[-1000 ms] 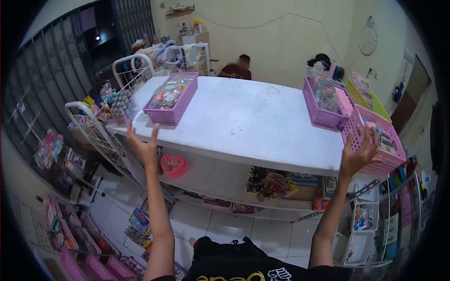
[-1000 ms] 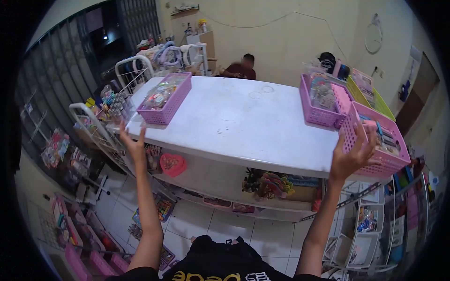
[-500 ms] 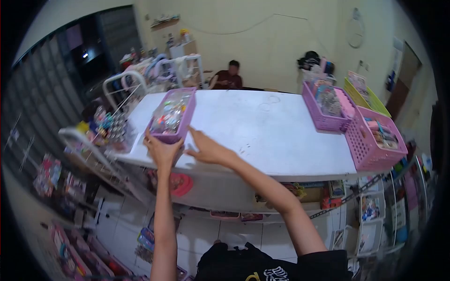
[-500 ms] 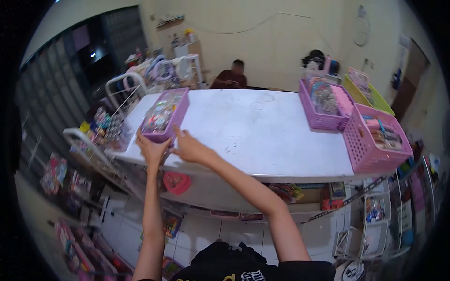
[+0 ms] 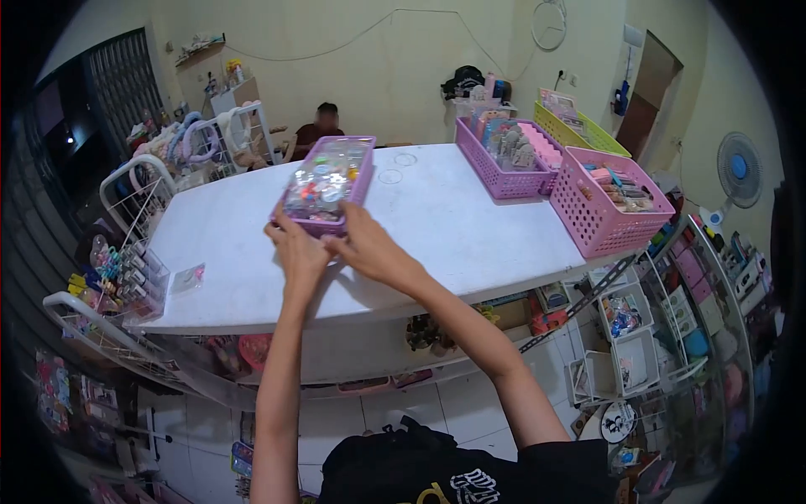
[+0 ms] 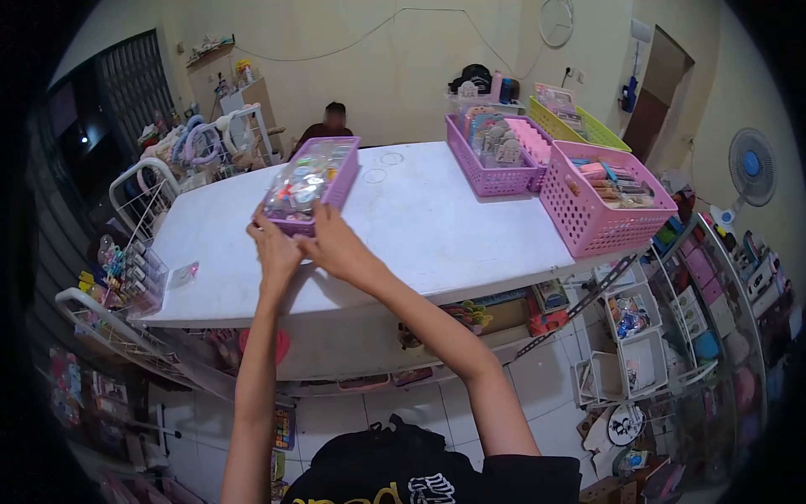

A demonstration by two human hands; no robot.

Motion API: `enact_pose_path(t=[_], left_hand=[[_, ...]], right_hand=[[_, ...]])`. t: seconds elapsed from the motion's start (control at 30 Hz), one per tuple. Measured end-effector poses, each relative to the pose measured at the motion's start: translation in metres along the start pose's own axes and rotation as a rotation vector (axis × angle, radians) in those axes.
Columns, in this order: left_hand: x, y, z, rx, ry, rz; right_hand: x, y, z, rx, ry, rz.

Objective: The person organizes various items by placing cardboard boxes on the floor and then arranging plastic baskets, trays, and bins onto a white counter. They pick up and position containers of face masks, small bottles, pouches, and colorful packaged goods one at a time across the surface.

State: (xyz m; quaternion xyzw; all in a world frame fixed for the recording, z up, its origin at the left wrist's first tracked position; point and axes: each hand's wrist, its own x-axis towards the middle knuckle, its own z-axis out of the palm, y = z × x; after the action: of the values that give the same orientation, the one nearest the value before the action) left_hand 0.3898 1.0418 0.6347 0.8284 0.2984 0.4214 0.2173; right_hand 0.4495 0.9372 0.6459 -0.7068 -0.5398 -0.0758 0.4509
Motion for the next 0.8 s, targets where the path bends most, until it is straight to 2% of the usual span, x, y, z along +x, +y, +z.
enact_pose_path(t=[0.2, 0.27, 0.3, 0.37, 0.47, 0.53, 0.6, 0.67, 0.73, 0.8], left_hand=[[-0.014, 0.075, 0.055, -0.17, -0.102, 0.05], [-0.02, 0.093, 0.071, -0.16, -0.106, 0.176], [-0.024, 0.101, 0.079, -0.147, -0.175, 0.181], [-0.029, 0.116, 0.094, -0.172, -0.186, 0.213], [-0.034, 0.133, 0.114, -0.196, -0.214, 0.211], [-0.034, 0.139, 0.128, -0.323, -0.191, 0.27], [-0.033, 0.141, 0.142, -0.379, -0.191, 0.309], [-0.035, 0.146, 0.146, -0.446, -0.191, 0.382], [-0.035, 0.142, 0.148, -0.411, -0.227, 0.361], [-0.033, 0.138, 0.15, -0.486, -0.268, 0.318]], right_hand=[[-0.021, 0.044, -0.073, -0.191, 0.206, 0.084], [-0.026, 0.06, -0.095, -0.187, 0.251, 0.14], [-0.029, 0.068, -0.104, -0.199, 0.258, 0.141], [-0.034, 0.082, -0.122, -0.132, 0.32, 0.21], [-0.04, 0.1, -0.135, -0.092, 0.394, 0.224], [-0.044, 0.114, -0.137, -0.077, 0.423, 0.205], [-0.046, 0.12, -0.139, -0.317, 0.498, 0.206], [-0.049, 0.112, -0.14, -0.368, 0.489, 0.247], [-0.05, 0.102, -0.141, -0.415, 0.477, 0.297], [-0.05, 0.093, -0.14, -0.526, 0.379, 0.434]])
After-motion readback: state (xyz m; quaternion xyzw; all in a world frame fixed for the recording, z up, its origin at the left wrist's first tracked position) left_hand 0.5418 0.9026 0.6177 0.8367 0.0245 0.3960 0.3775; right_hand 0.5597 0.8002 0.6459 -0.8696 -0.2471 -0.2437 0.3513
